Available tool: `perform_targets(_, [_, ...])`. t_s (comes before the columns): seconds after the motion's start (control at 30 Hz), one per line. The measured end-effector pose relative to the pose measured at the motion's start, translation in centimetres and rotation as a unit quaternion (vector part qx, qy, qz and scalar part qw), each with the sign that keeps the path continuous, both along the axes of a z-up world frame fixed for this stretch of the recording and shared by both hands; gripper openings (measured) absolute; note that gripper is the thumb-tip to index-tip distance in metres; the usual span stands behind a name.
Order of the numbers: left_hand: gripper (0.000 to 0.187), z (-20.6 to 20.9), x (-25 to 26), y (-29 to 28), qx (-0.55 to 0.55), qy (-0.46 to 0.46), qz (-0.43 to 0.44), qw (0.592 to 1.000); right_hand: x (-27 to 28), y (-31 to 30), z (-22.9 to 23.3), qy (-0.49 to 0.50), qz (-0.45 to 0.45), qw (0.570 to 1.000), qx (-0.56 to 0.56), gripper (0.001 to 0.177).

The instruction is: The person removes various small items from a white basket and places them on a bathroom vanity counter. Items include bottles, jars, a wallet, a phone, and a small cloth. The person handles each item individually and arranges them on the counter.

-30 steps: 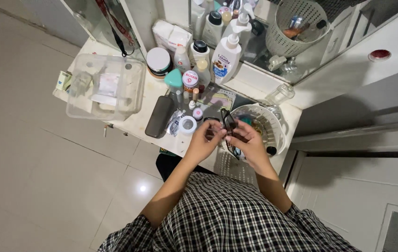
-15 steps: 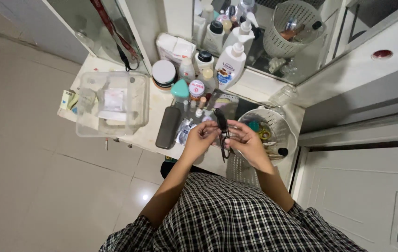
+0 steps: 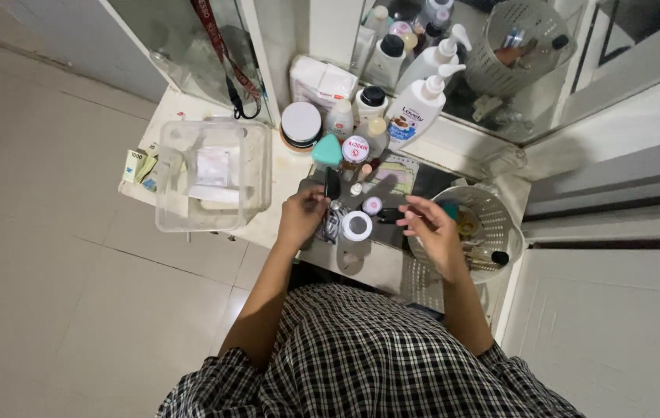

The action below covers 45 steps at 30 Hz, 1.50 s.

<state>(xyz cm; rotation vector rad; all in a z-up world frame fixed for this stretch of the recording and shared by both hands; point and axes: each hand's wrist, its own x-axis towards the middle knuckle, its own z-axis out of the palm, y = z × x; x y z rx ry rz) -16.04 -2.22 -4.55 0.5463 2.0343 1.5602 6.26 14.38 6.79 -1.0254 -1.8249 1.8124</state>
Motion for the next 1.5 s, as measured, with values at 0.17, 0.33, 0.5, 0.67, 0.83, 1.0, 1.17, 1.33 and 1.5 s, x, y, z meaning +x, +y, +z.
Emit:
perform_targets(0.17, [0.03, -2.1, -0.6, 0.2, -0.124, 0.098, -0.099, 0.982, 1.9, 1.6, -2.9, -0.019, -0.052, 0.997, 0.055, 0.028])
perform_targets(0.33, [0.031, -5.6, -0.3, 1.8, -0.19, 0.109, -0.167, 0.961, 4.0, 3.2, -3.2, -0.038, -0.093, 0.991, 0.092, 0.024])
perform_targets(0.5, [0.033, -7.1, -0.3, 2.5, -0.223, 0.12, -0.209, 0.944, 6.9, 4.9, -3.4, -0.06, -0.131, 0.982, 0.122, 0.026])
perform_targets(0.67, [0.036, -7.3, 0.3, 3.0, -0.252, 0.134, -0.21, 0.935, 9.0, 6.1, -3.5, -0.213, -0.108, 0.96, 0.144, 0.031])
perform_targets(0.83, [0.039, -2.3, 1.6, 2.8, -0.261, 0.125, -0.186, 0.939, 9.5, 7.5, -5.5, -0.295, 0.015, 0.939, 0.175, 0.037])
perform_targets(1.0, [0.04, 2.3, 3.5, 2.5, -0.192, 0.238, -0.067, 0.95, 8.0, 8.7, -7.6, -0.399, 0.21, 0.866, 0.216, 0.052])
perform_targets(1.17, [0.029, 6.0, 6.6, 2.8, -0.114, 0.323, -0.005, 0.939, 8.2, 9.3, -10.3, -0.395, 0.24, 0.844, 0.271, 0.051])
perform_targets(1.33, [0.025, 6.7, 10.0, 3.0, -0.062, 0.327, 0.0, 0.943, 8.7, 9.3, -11.8, -0.417, 0.227, 0.829, 0.294, 0.038])
perform_targets(1.5, [0.022, 7.7, 13.2, 3.8, 0.035, 0.283, -0.016, 0.958, 10.0, 8.6, -6.3, -0.281, 0.122, 0.916, 0.259, 0.025])
